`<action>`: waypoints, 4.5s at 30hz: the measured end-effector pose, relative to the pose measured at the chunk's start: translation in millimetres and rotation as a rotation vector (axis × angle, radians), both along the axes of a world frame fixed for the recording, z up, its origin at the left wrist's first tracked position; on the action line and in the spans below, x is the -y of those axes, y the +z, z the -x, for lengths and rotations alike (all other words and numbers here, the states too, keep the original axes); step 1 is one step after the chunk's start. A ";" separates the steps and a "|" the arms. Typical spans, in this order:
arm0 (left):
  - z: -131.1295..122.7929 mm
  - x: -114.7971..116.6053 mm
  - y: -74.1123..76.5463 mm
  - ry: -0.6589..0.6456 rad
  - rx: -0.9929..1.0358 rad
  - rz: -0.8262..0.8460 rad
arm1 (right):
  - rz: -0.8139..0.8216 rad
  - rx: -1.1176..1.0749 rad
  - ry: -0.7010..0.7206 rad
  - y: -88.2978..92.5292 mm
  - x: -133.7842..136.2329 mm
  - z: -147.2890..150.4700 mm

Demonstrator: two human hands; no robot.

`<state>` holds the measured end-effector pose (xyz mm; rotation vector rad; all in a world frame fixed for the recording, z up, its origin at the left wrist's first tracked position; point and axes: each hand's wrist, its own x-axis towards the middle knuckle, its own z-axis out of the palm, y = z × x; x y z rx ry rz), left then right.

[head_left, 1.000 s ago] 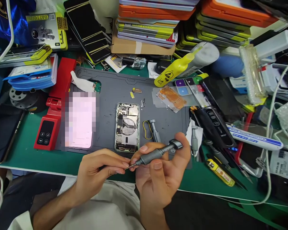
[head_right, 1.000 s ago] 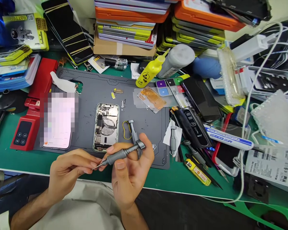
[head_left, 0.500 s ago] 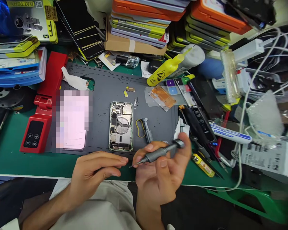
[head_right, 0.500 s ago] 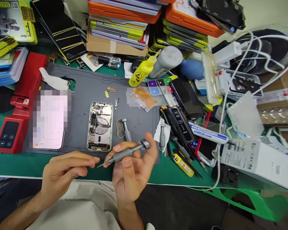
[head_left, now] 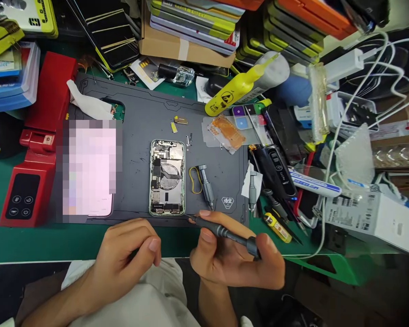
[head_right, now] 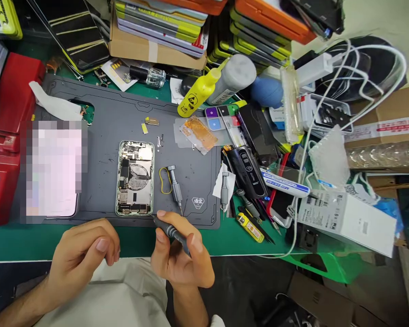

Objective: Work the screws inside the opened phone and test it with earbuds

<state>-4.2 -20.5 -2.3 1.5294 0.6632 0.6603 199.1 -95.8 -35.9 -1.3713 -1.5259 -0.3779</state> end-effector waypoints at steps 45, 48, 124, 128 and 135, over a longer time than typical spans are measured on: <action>5.6 -0.3 9.0 -0.059 0.003 -0.150 | -0.063 0.021 -0.096 8.7 -7.2 -3.8; 29.6 -2.1 14.3 0.061 -0.063 -0.481 | -0.010 -0.047 -0.110 13.4 -8.8 0.8; 70.8 -17.2 -19.7 0.571 -0.796 -1.022 | 0.578 -0.091 -0.460 16.4 1.9 -58.2; 73.0 -16.0 -22.2 0.649 -0.814 -1.003 | 0.605 0.048 -0.426 9.3 -2.6 -59.5; 77.0 -16.1 -25.6 0.668 -0.850 -1.008 | 0.569 0.166 -0.461 2.3 -4.6 -54.0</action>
